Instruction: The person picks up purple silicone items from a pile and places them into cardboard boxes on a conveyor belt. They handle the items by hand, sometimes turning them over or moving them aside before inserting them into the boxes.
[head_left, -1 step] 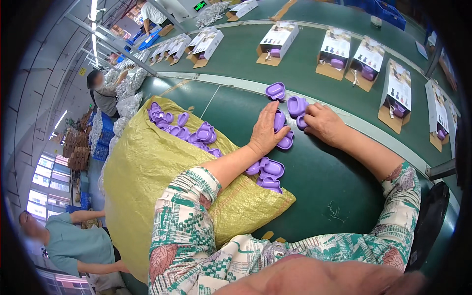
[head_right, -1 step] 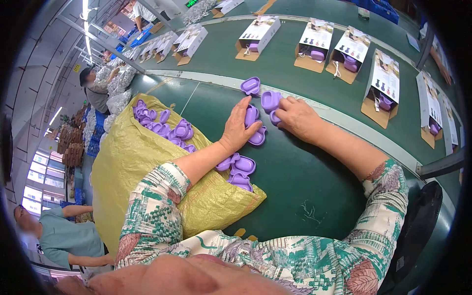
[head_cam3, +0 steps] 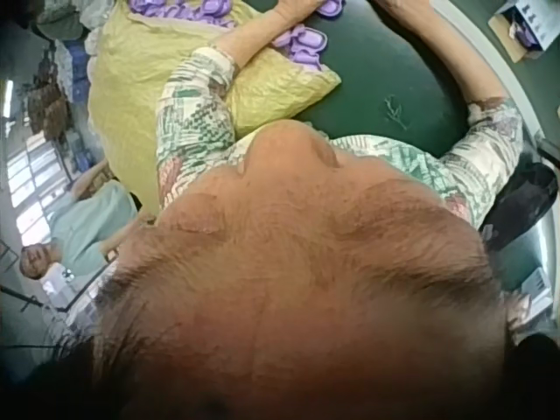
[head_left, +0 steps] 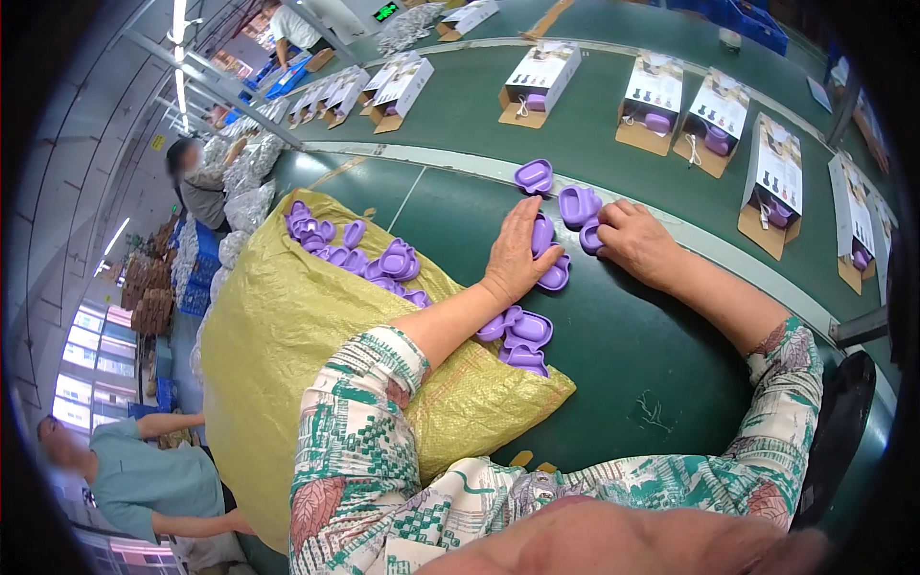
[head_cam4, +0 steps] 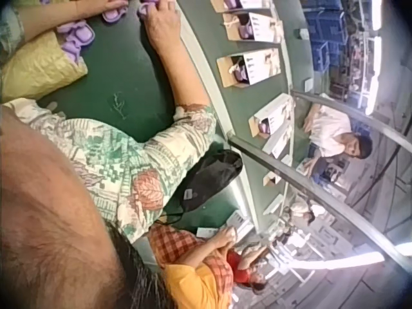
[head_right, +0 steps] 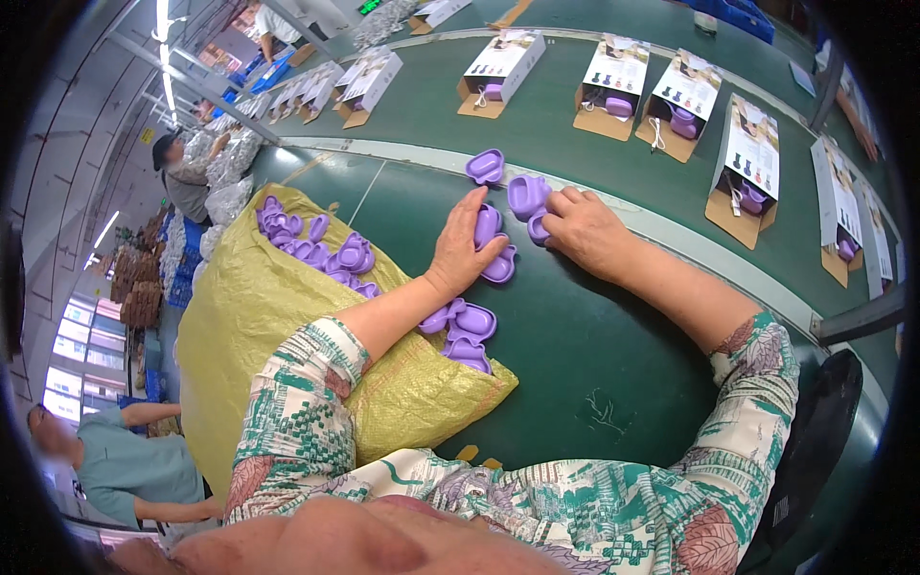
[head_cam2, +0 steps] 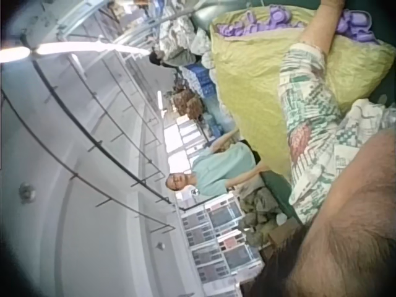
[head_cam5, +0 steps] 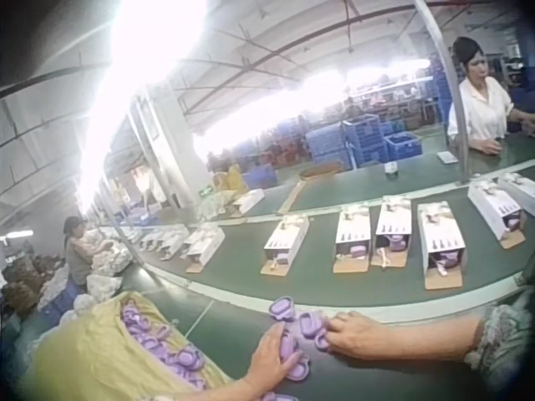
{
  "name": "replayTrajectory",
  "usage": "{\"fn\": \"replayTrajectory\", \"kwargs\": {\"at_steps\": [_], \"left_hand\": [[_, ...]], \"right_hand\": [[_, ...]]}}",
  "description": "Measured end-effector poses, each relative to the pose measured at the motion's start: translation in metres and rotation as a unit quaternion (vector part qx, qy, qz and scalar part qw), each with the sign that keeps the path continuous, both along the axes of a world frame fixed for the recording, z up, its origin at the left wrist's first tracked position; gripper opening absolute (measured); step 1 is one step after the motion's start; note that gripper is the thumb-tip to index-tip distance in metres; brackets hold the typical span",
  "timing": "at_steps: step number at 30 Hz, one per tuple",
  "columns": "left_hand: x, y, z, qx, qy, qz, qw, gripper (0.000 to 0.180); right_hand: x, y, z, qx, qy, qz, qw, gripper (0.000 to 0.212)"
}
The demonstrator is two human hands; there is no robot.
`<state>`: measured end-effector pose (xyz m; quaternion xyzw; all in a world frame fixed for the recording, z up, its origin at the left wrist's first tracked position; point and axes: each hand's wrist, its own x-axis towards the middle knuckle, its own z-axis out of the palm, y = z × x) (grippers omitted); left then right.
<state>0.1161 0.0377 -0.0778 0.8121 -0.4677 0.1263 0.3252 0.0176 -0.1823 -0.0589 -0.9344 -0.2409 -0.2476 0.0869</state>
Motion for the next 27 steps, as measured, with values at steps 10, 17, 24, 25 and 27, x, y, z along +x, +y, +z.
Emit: {"fn": "replayTrajectory", "kwargs": {"at_steps": [10, 17, 24, 25, 27], "left_hand": [[-0.001, 0.001, 0.004, 0.049, 0.008, 0.014, 0.999, 0.074], [0.0, 0.004, 0.003, 0.055, 0.002, 0.007, 0.998, 0.075], [0.0, 0.006, 0.007, 0.056, 0.01, 0.01, 0.998, 0.074], [0.0, 0.005, 0.006, 0.054, 0.009, 0.007, 0.998, 0.074], [0.003, 0.009, 0.005, 0.055, 0.004, 0.007, 0.998, 0.074]], "right_hand": [[-0.002, -0.092, -0.004, -0.013, -0.119, -0.136, 0.983, 0.009], [0.033, -0.164, -0.002, -0.109, -0.124, -0.389, 0.906, 0.012], [0.04, -0.096, 0.001, 0.04, -0.141, -0.207, 0.967, 0.018], [0.039, -0.069, 0.002, 0.044, -0.121, -0.121, 0.984, 0.022], [0.041, -0.01, 0.003, 0.051, -0.048, -0.031, 0.997, 0.026]]}}
